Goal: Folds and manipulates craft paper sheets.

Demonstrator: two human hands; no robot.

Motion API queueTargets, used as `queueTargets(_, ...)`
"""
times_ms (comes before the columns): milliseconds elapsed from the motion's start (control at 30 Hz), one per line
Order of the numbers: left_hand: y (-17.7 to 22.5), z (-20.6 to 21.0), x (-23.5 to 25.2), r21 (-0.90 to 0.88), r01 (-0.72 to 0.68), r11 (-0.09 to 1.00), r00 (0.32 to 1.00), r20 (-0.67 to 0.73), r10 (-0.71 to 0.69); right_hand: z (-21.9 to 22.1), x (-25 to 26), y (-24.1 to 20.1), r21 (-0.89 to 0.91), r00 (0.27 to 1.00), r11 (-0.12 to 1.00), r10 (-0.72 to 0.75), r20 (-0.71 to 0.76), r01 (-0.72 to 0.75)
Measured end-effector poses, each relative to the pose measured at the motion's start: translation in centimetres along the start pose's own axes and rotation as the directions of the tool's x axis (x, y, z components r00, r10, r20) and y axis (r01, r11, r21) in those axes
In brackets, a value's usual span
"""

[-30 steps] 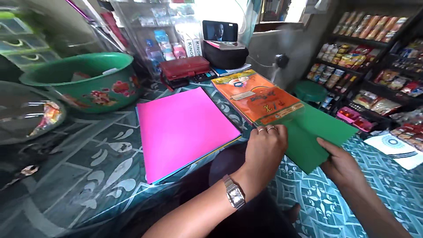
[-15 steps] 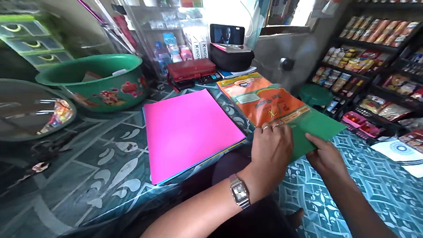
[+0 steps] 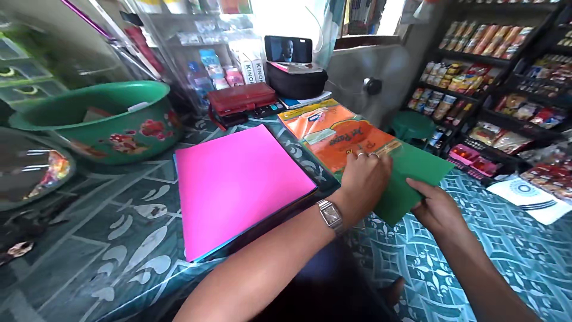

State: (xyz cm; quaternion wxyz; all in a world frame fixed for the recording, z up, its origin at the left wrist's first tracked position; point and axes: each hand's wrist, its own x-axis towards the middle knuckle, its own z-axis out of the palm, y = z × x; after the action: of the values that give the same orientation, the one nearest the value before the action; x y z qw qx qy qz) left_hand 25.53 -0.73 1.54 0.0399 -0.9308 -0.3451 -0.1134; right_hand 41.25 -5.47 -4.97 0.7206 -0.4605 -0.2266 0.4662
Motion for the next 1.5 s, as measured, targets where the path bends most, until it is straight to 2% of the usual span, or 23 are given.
queueTargets(100, 0.0, -0.4, 0.2, -0.043, 0.011, 0.999, 0.999, 0.037, -0.01, 0.2, 0.7, 0.0, -0.001, 0.999, 1.0, 0.003, 0.032, -0.003)
queueTargets(233, 0.5, 0.1, -0.2, 0.038, -0.087, 0.995, 0.993, -0.075, 0.09, 0.8, 1.8, -0.2, 0.007, 0.999, 1.0, 0.018, 0.049, -0.019)
queueTargets(367, 0.5, 0.3, -0.4, 0.041, -0.083, 0.996, 0.989, -0.117, 0.087, 2.2, 2.9, 0.0, 0.042, 0.994, 0.999, 0.012, 0.108, -0.017)
queueTargets(500, 0.5, 0.8, -0.5, 0.086, -0.076, 0.993, 0.982, -0.169, 0.089, 3.0, 4.1, 0.7, 0.0, 0.988, 0.998, 0.054, 0.145, -0.055)
queueTargets(600, 0.4, 0.8, -0.5, 0.082, -0.077, 0.994, 0.986, -0.144, 0.089, 2.2, 4.4, 1.0, -0.02, 0.979, 0.996, 0.084, 0.184, -0.082)
queueTargets(667, 0.4, 0.6, -0.6, 0.072, -0.078, 0.994, 0.99, -0.116, 0.086, 1.4, 4.1, 1.0, -0.028, 0.98, 0.997, 0.076, 0.182, -0.072)
queueTargets(867, 0.5, 0.9, -0.5, 0.079, -0.084, 0.993, 0.983, -0.159, 0.095, -1.3, 1.8, -0.1, -0.093, 0.996, 0.995, 0.027, 0.085, -0.019)
queueTargets(1033, 0.5, 1.2, -0.4, 0.146, -0.104, 0.984, 0.951, -0.277, 0.141, -2.2, 0.7, -1.7, -0.139, 0.997, 0.99, 0.032, 0.071, -0.021)
queueTargets(1133, 0.4, 0.6, -0.5, 0.068, -0.095, 0.993, 0.968, -0.225, 0.108, -2.2, 0.8, -2.0, -0.135, 0.997, 0.99, 0.043, 0.066, -0.034)
queueTargets(1233, -0.6, -1.0, 0.3, -0.083, 0.017, 0.996, 0.991, -0.135, -0.028, -2.2, 0.6, -1.8, -0.12, 0.999, 0.992, 0.039, 0.027, -0.036)
queueTargets(1333, -3.0, -3.5, 3.1, -0.067, 0.164, 0.984, 0.986, 0.054, -0.16, -1.7, 0.2, -1.5, -0.082, 0.999, 0.996, 0.04, -0.012, -0.041)
queueTargets(1400, -4.9, -4.3, 4.9, -0.048, 0.232, 0.971, 0.967, 0.118, -0.225, -1.1, 0.3, -1.6, -0.056, 0.998, 0.997, 0.052, -0.019, -0.053)
queueTargets(1500, -5.1, -4.5, 4.8, -0.067, 0.242, 0.968, 0.966, 0.109, -0.234, -0.2, 1.2, -1.6, -0.034, 0.998, 0.998, 0.057, 0.011, -0.057)
